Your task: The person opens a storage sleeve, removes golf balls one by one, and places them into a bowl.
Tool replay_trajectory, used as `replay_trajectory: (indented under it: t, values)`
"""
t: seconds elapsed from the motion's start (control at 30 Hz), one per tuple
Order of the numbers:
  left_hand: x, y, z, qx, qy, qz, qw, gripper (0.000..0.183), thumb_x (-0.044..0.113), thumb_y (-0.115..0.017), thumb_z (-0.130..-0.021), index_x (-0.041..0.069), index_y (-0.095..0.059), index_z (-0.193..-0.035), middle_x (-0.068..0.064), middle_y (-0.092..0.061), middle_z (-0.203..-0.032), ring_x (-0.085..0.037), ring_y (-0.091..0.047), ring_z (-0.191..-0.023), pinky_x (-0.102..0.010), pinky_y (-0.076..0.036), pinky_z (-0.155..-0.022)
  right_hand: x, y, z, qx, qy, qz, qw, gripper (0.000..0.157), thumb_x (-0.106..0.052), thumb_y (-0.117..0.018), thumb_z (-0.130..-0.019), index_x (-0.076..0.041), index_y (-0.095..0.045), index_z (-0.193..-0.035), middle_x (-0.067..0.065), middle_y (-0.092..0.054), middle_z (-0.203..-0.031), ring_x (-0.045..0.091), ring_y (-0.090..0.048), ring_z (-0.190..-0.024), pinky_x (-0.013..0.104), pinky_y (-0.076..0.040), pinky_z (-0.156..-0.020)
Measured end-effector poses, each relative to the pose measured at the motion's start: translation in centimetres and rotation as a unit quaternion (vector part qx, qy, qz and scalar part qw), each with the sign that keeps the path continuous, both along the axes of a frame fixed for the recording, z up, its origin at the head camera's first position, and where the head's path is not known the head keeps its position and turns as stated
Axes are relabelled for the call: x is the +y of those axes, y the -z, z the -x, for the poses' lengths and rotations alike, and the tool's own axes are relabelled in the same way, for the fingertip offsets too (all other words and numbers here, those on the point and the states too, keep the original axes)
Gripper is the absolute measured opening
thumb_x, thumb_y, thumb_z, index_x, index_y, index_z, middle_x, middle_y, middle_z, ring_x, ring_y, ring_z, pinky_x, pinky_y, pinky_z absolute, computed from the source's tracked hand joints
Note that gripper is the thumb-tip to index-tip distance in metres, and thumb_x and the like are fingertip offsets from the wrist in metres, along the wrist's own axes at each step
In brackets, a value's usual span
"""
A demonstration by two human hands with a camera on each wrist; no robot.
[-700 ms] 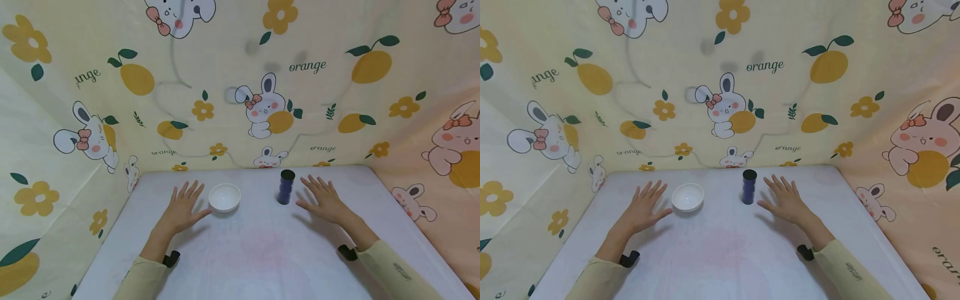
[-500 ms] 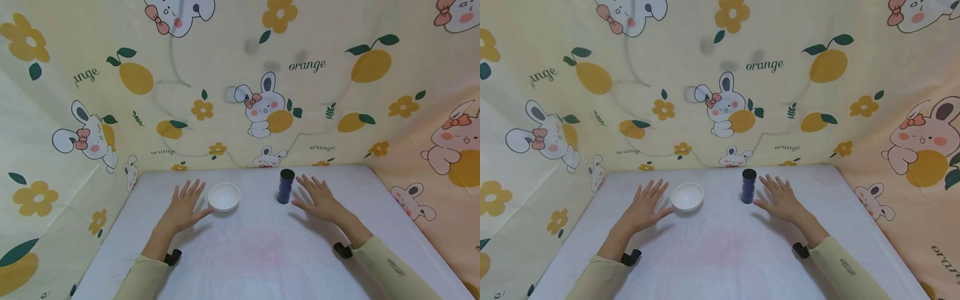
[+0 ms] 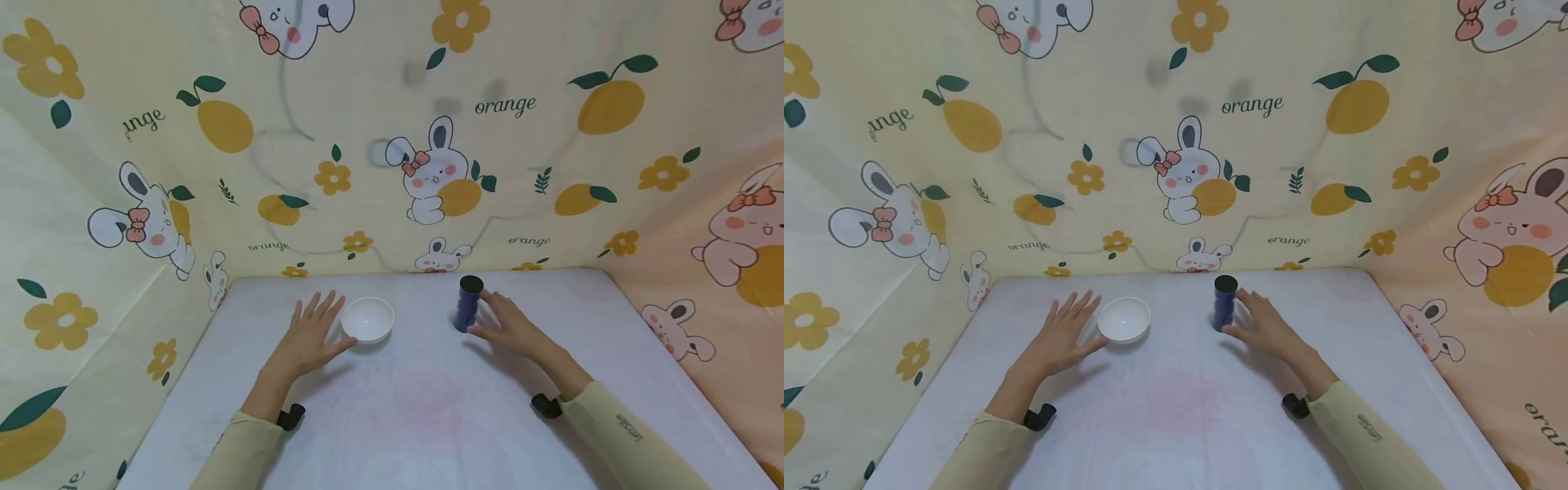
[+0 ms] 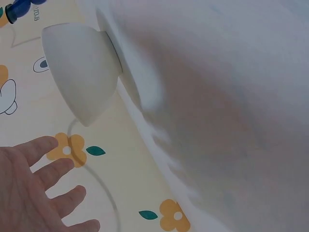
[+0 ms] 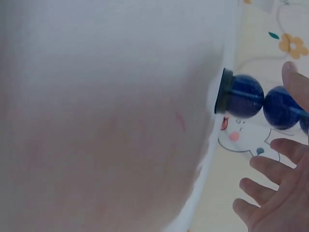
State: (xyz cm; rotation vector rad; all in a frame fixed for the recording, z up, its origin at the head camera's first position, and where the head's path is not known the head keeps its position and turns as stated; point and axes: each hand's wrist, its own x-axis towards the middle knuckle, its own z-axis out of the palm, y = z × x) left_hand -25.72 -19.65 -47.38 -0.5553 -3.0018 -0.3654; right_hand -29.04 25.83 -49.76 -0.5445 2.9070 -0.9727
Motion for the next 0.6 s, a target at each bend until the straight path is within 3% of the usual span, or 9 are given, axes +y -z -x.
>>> replay_trajectory:
  t: [0.27, 0.6]
  values:
    - [0.6, 0.0, 0.2, -0.005, 0.009, -0.007, 0.9999, 0.101, 0.078, -0.057, -0.096, 0.018, -0.027, -0.172, -0.011, -0.020, -0.178, -0.039, -0.009, -0.166, -0.069, -0.003, -0.130, -1.2, -0.1, 0.6, -0.042, 0.022, 0.039, 0.998, 0.099, -0.050, -0.076, -0.099, 0.008, -0.028, -0.164, 0.036, -0.034, -0.165, 0.058, -0.031, -0.153, 0.071, -0.029, -0.123]
    - [1.5, -0.3, 0.5, -0.009, 0.009, -0.015, 0.9998, 0.101, 0.076, -0.060, -0.096, 0.019, -0.026, -0.172, -0.010, -0.019, -0.179, -0.038, -0.008, -0.166, -0.067, -0.001, -0.131, -2.3, 0.0, 1.6, -0.074, 0.036, 0.119, 0.990, 0.083, -0.039, -0.078, -0.101, 0.006, -0.040, -0.160, 0.033, -0.048, -0.158, 0.056, -0.047, -0.144, 0.064, -0.040, -0.120]
